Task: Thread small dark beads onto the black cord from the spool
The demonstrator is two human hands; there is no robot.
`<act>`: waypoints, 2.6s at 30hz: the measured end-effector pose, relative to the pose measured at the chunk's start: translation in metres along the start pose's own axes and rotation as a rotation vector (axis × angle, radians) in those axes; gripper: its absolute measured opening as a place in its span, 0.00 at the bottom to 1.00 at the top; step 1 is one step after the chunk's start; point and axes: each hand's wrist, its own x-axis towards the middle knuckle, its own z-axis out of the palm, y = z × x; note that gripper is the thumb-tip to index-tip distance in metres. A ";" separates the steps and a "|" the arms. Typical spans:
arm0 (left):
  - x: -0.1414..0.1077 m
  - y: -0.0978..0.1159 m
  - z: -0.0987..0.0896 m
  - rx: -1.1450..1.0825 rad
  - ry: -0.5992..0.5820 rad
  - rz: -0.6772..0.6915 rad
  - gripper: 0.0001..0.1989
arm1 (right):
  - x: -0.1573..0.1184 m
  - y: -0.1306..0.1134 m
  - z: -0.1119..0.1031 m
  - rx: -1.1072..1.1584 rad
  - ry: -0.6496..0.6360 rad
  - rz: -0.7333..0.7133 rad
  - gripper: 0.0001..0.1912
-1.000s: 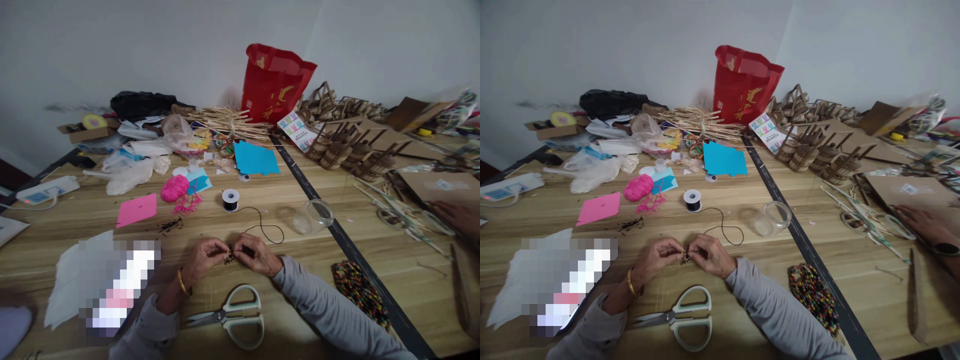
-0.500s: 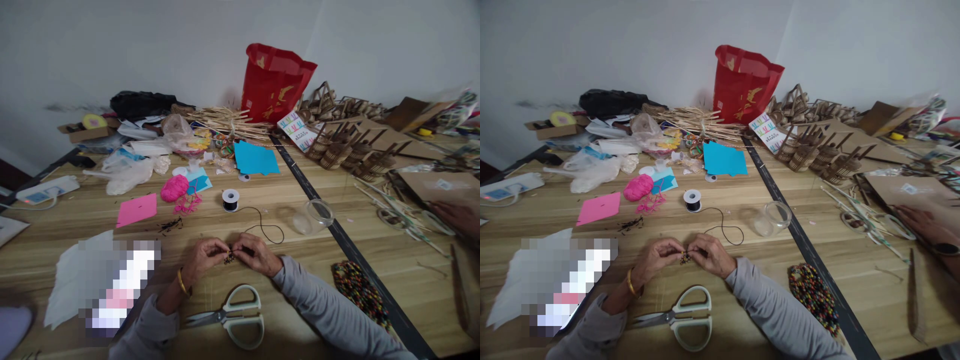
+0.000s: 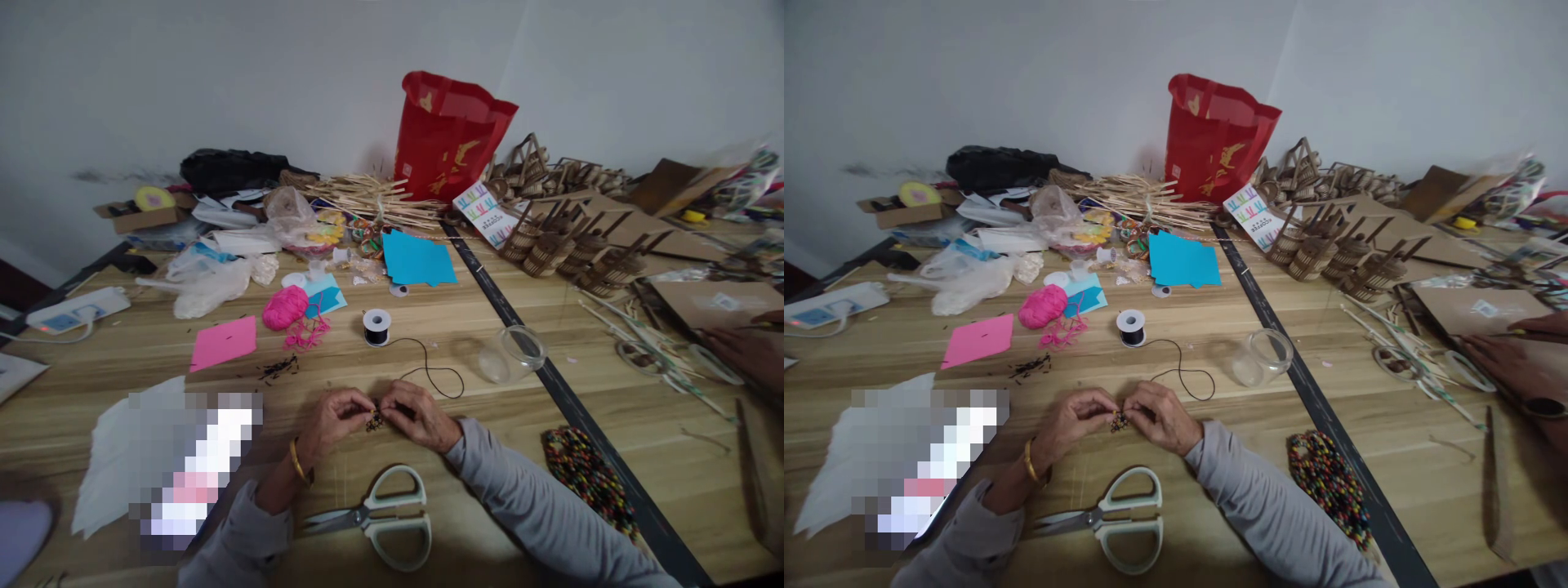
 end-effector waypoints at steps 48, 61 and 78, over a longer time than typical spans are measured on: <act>0.000 0.000 0.003 0.003 0.047 -0.058 0.08 | -0.001 0.001 0.001 -0.019 0.021 -0.020 0.10; 0.000 -0.001 0.002 0.006 0.035 -0.037 0.05 | 0.000 0.000 0.000 -0.011 0.018 -0.019 0.09; 0.002 -0.005 0.002 0.011 0.004 0.056 0.04 | -0.001 0.003 0.001 -0.017 0.006 -0.038 0.08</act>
